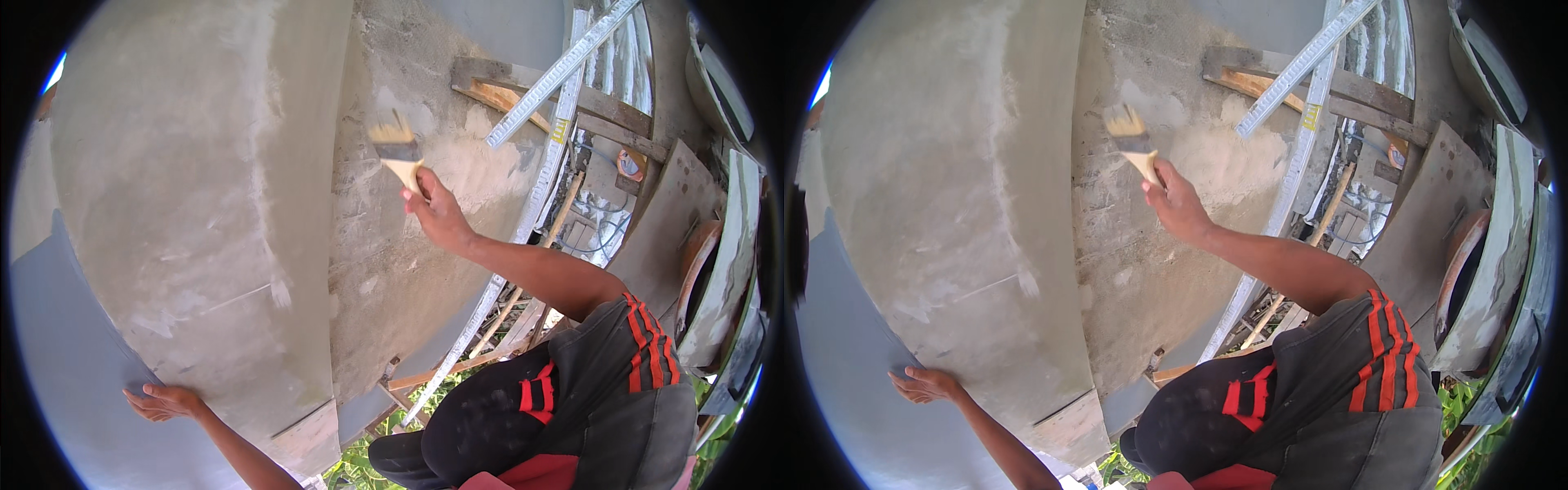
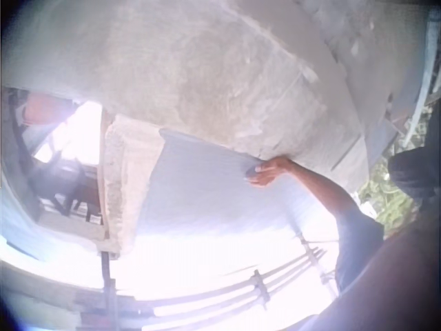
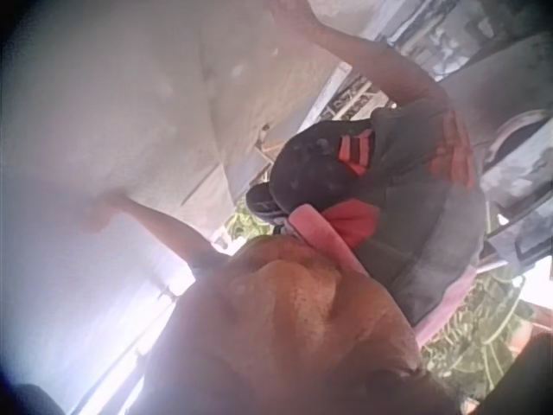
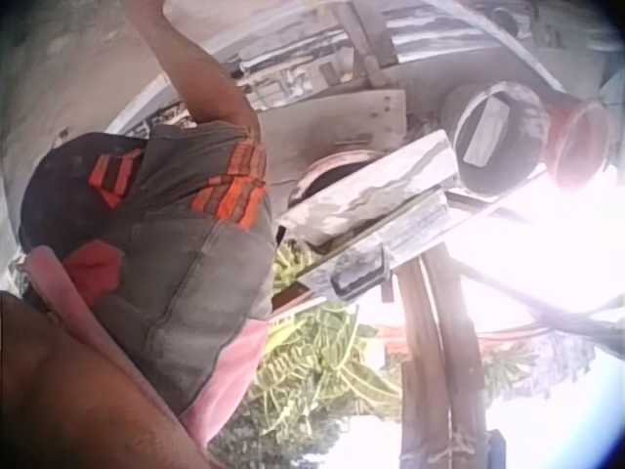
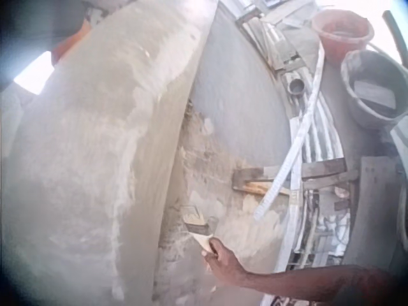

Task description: The person applies and smooths wet plaster onto a curved wall using a trowel and a brush. They repeatedly scoop plaster from a bucket, spread it on the surface, and use a brush to even the texture, working on a section of the wall while standing on scaffolding.

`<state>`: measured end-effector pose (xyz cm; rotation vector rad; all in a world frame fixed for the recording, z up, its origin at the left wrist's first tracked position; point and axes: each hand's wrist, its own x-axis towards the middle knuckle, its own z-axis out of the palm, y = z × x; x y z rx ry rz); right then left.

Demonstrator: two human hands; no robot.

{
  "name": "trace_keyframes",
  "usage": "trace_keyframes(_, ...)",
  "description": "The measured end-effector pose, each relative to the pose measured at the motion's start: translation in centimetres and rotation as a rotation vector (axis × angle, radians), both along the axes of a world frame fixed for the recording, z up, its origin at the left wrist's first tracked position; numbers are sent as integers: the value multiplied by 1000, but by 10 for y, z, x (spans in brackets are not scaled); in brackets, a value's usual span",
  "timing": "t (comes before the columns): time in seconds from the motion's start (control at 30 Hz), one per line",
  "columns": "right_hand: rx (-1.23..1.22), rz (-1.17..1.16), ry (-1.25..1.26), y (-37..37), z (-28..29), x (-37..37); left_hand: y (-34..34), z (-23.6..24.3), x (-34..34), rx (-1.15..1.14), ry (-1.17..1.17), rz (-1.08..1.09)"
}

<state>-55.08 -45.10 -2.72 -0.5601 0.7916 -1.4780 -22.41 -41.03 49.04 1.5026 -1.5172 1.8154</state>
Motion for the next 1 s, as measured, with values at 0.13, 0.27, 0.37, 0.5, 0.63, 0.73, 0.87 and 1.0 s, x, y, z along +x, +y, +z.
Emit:
trace_keyframes(0.13,-31,-328,-19,-134,11,-107,-9,-5,-1,8,-20,-23)
trace_keyframes(0.27,-91,-354,-39,-151,30,-134,-10,0,11,-5,-56,-20)
trace_keyframes(0.37,56,-338,-28,-112,29,-129,-4,8,16,-13,-55,7)
trace_keyframes(0.5,74,-454,618,-89,1,-121,-7,2,6,19,-63,-46)
trace_keyframes(0.63,35,-428,794,-122,29,-135,-8,4,12,5,-52,-37)
trace_keyframes(0.73,-46,-285,865,-117,40,-117,-13,4,13,9,-52,-51)
trace_keyframes(0.87,-182,115,931,-34,54,-62,-8,2,9,-4,-15,-20)
trace_keyframes(1.0,-350,709,862,-19,64,-73,6,7,14,-8,-45,6)
